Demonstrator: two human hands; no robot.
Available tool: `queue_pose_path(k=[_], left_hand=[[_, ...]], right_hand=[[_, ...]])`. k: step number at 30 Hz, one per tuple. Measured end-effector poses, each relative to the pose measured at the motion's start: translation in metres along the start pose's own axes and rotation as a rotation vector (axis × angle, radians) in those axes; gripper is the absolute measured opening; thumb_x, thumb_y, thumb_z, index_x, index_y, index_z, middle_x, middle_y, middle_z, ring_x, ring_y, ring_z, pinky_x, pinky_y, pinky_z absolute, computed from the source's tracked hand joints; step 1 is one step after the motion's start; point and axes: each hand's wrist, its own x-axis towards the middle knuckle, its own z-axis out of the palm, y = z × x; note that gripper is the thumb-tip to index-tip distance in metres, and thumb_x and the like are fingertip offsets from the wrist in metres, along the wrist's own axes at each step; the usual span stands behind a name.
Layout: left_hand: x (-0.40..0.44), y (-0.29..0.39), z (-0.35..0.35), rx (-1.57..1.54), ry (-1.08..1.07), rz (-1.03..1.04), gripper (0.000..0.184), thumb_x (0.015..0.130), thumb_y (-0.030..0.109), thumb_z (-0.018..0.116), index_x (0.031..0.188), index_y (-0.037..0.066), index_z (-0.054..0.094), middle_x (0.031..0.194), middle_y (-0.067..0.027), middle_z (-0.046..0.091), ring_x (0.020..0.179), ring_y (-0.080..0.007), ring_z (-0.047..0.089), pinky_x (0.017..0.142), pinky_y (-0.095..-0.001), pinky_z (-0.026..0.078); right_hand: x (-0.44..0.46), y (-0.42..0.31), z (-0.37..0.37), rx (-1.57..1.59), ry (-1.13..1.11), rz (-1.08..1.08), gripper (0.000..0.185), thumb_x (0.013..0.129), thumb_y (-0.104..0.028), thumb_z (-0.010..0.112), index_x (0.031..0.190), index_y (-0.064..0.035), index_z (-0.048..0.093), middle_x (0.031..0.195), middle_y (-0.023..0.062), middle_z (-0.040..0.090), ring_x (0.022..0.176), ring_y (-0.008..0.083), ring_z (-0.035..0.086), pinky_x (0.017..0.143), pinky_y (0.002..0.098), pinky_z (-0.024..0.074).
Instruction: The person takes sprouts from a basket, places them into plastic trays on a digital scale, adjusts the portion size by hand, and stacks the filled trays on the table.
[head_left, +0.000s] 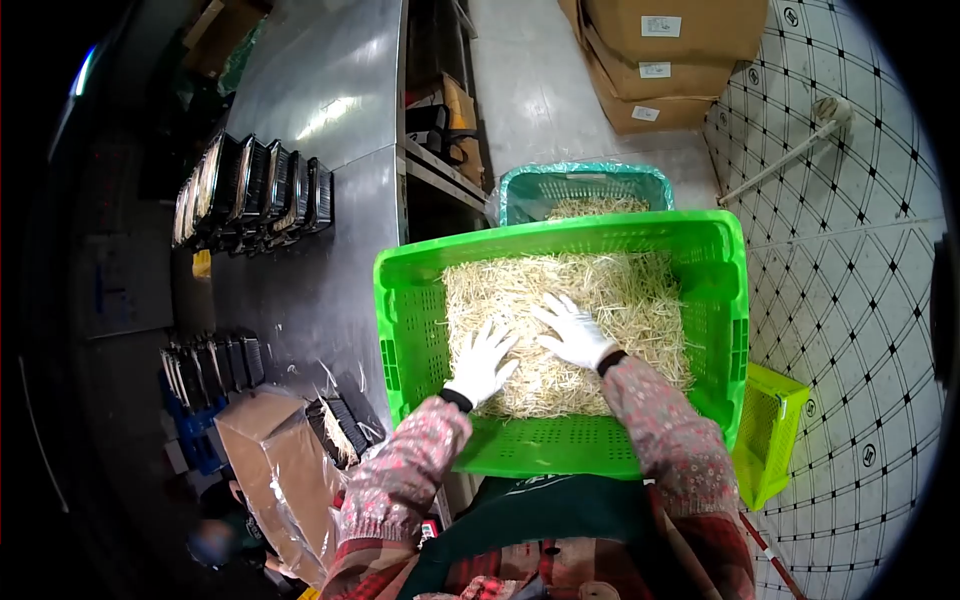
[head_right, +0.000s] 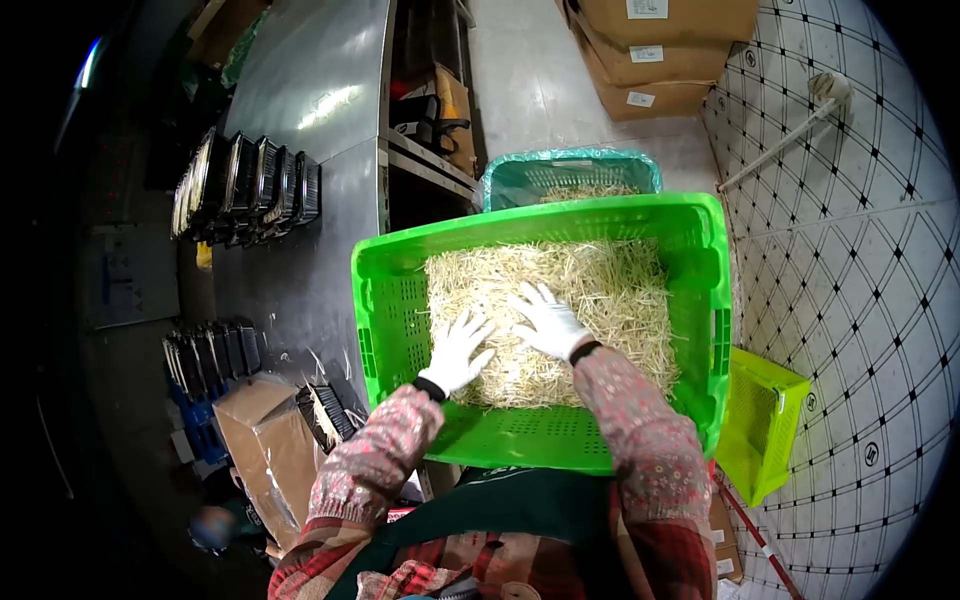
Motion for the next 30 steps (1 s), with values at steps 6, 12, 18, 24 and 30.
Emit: queue_pose_path(k=[6, 12, 18, 24, 30], left_hand=[[0.065, -0.027, -0.023, -0.251, 0.232, -0.254, 0.07, 0.089, 0.042, 0.067, 0.144, 0.004, 0.048, 0.146, -0.0221, 0.048, 0.142, -0.0408, 0.036, 0.117, -0.0476, 0.028], [0.069, -0.023, -0.011, -0.159, 0.012, -0.268, 0.091, 0.078, 0.057, 0.074, 0.145, 0.002, 0.045, 0.144, -0.0272, 0.047, 0.138, -0.0463, 0.036, 0.116, -0.0528, 0.029], [0.0, -0.01, -0.005, -0.071, -0.084, -0.061, 0.125, 0.058, 0.05, 0.089, 0.155, 0.004, 0.025, 0.155, -0.0223, 0.033, 0.145, -0.0444, 0.026, 0.117, -0.0588, 0.022], [0.039, -0.016, 0.008, -0.062, -0.086, -0.36, 0.127, 0.06, 0.035, 0.089, 0.157, 0.003, 0.012, 0.145, -0.0226, 0.043, 0.128, -0.0403, 0.046, 0.103, -0.0494, 0.045], [0.033, -0.014, 0.005, -0.082, -0.097, -0.351, 0.052, 0.075, 0.036, 0.076, 0.116, 0.008, 0.059, 0.103, -0.0173, 0.063, 0.099, -0.036, 0.064, 0.085, -0.0428, 0.052]], right_hand=[[0.055, 0.03, -0.038, 0.139, 0.361, -0.026, 0.051, 0.094, -0.04, 0.057, 0.138, -0.0126, 0.055, 0.142, 0.0151, 0.053, 0.131, 0.0348, 0.048, 0.112, 0.0444, 0.0369], [0.045, 0.011, -0.013, 0.081, 0.138, 0.175, 0.079, 0.09, -0.059, 0.058, 0.147, -0.0072, 0.043, 0.155, 0.0198, 0.037, 0.141, 0.0382, 0.037, 0.115, 0.0482, 0.0322], [-0.036, 0.001, 0.012, -0.166, 0.107, -0.098, 0.119, 0.067, -0.07, 0.074, 0.154, -0.0038, 0.026, 0.152, 0.0232, 0.036, 0.134, 0.0401, 0.042, 0.113, 0.0536, 0.0321], [0.005, -0.004, 0.012, -0.306, 0.081, -0.002, 0.118, 0.063, -0.053, 0.082, 0.155, -0.009, 0.024, 0.149, 0.0198, 0.039, 0.129, 0.0407, 0.046, 0.102, 0.0484, 0.0445], [0.002, 0.011, 0.015, 0.013, 0.03, 0.14, 0.077, 0.075, -0.031, 0.068, 0.147, -0.0211, 0.044, 0.113, 0.0109, 0.061, 0.092, 0.0275, 0.065, 0.074, 0.0414, 0.0542]])
